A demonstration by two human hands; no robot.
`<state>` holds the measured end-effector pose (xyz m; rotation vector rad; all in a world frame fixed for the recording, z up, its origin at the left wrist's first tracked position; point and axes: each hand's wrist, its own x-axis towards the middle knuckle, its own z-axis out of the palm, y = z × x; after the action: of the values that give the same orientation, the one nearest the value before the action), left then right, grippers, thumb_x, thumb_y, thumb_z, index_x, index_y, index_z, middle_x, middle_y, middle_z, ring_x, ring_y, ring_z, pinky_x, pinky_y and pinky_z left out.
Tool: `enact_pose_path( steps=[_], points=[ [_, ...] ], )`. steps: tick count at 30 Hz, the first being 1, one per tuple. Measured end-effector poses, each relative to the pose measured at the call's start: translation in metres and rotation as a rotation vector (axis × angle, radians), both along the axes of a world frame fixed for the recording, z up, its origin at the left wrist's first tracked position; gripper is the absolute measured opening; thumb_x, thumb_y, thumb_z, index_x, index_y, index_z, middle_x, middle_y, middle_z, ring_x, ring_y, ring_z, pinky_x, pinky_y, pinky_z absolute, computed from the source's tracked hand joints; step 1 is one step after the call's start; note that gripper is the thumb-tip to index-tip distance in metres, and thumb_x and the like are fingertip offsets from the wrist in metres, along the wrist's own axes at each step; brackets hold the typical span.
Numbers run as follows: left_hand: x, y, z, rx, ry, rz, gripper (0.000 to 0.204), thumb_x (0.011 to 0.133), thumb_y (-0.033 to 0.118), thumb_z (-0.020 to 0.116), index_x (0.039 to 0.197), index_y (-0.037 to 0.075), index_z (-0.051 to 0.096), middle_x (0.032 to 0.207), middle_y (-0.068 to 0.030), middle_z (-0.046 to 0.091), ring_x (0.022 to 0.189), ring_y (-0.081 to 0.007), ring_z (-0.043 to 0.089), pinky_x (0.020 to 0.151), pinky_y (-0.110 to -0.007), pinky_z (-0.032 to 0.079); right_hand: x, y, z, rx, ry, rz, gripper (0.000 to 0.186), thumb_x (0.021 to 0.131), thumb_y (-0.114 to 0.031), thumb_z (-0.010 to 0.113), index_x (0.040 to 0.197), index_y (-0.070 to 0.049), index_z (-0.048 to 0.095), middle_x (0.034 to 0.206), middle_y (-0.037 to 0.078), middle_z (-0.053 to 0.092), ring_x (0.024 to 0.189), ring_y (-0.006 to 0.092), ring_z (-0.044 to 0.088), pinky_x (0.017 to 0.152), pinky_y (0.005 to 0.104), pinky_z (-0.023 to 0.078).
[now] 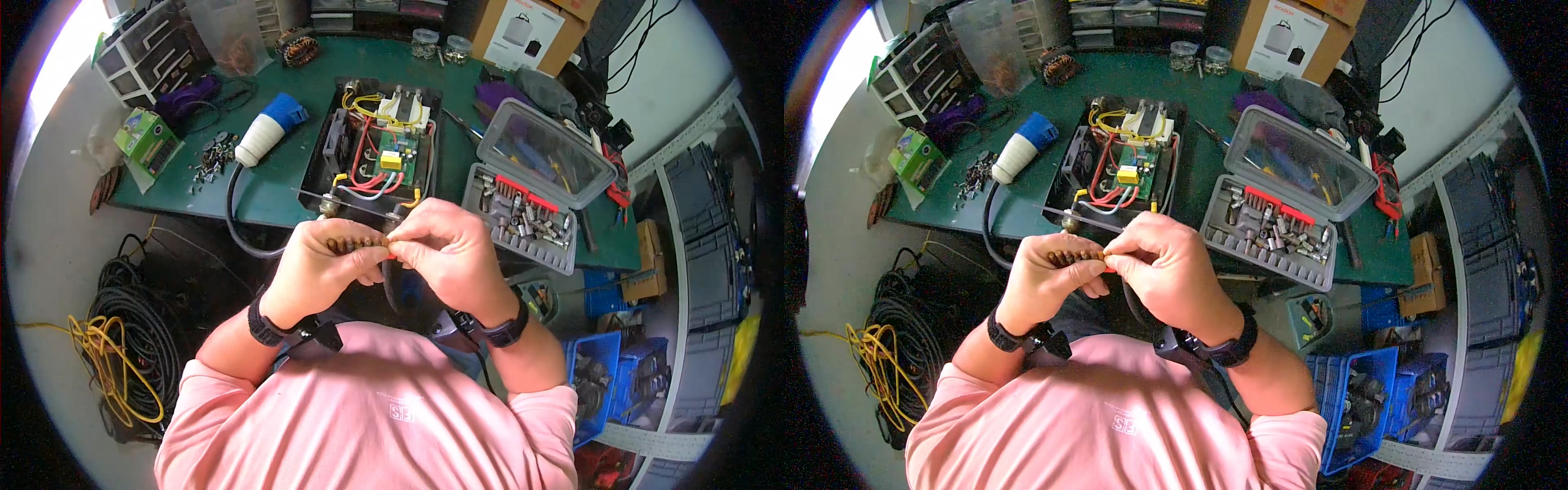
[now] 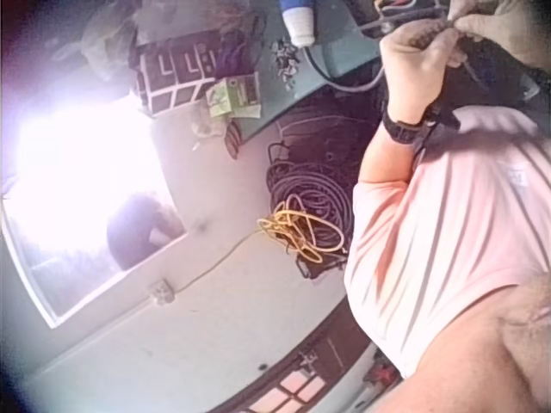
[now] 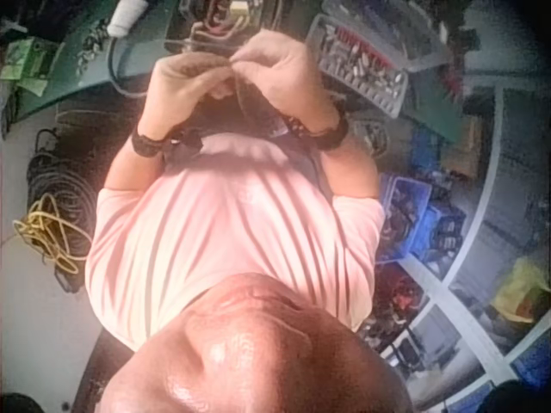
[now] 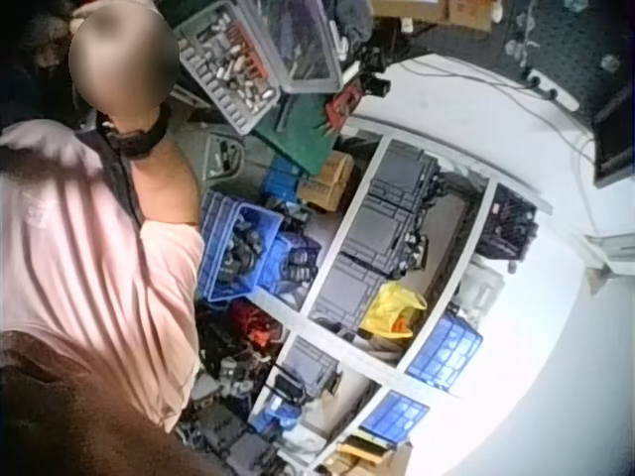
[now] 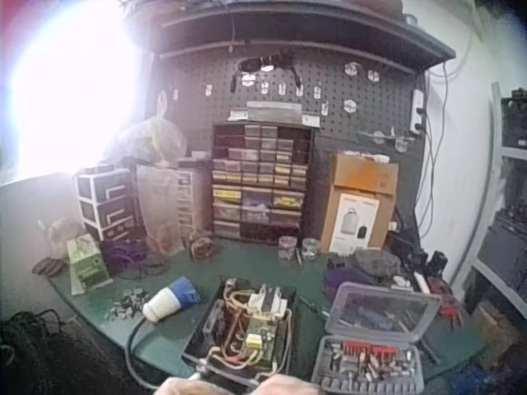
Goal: The person works on an open electronic control box, stripping a red wire with pliers and then using a screwdriver to tighten connections on the internal circuit board. They manipulate several wires and components within the housing throughout the process.
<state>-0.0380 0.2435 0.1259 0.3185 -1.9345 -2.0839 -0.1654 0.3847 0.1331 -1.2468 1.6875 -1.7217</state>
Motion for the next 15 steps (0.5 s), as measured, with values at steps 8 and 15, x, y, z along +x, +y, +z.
enact_pose_path(
  steps=[8, 15],
  points=[
    [-0.006, -0.010, -0.013, 0.217, 0.049, -0.090, 0.023, 0.090, 0.012, 0.069, 0.100, -0.008, 0.067, 0.080, -0.0142, 0.070, 0.064, -0.0209, 0.070, 0.056, -0.029, 0.057, -0.027, 0.011, 0.022, 0.152, -0.233, 0.119, 0.012, 0.093, -0.011, 0.064, 0.097, -0.001, 0.070, 0.079, 0.002, 0.068, 0.071, 0.0061, 0.062, 0.059, 0.0204, 0.050],
    [-0.009, -0.011, -0.018, 0.186, 0.104, -0.123, 0.024, 0.089, 0.012, 0.070, 0.102, -0.008, 0.066, 0.084, -0.0157, 0.070, 0.064, -0.0225, 0.070, 0.055, -0.029, 0.056, -0.018, 0.011, 0.023, 0.144, -0.066, 0.056, 0.008, 0.090, -0.006, 0.067, 0.093, 0.000, 0.071, 0.082, 0.001, 0.064, 0.073, 0.0065, 0.059, 0.063, 0.0223, 0.046]
  ],
)
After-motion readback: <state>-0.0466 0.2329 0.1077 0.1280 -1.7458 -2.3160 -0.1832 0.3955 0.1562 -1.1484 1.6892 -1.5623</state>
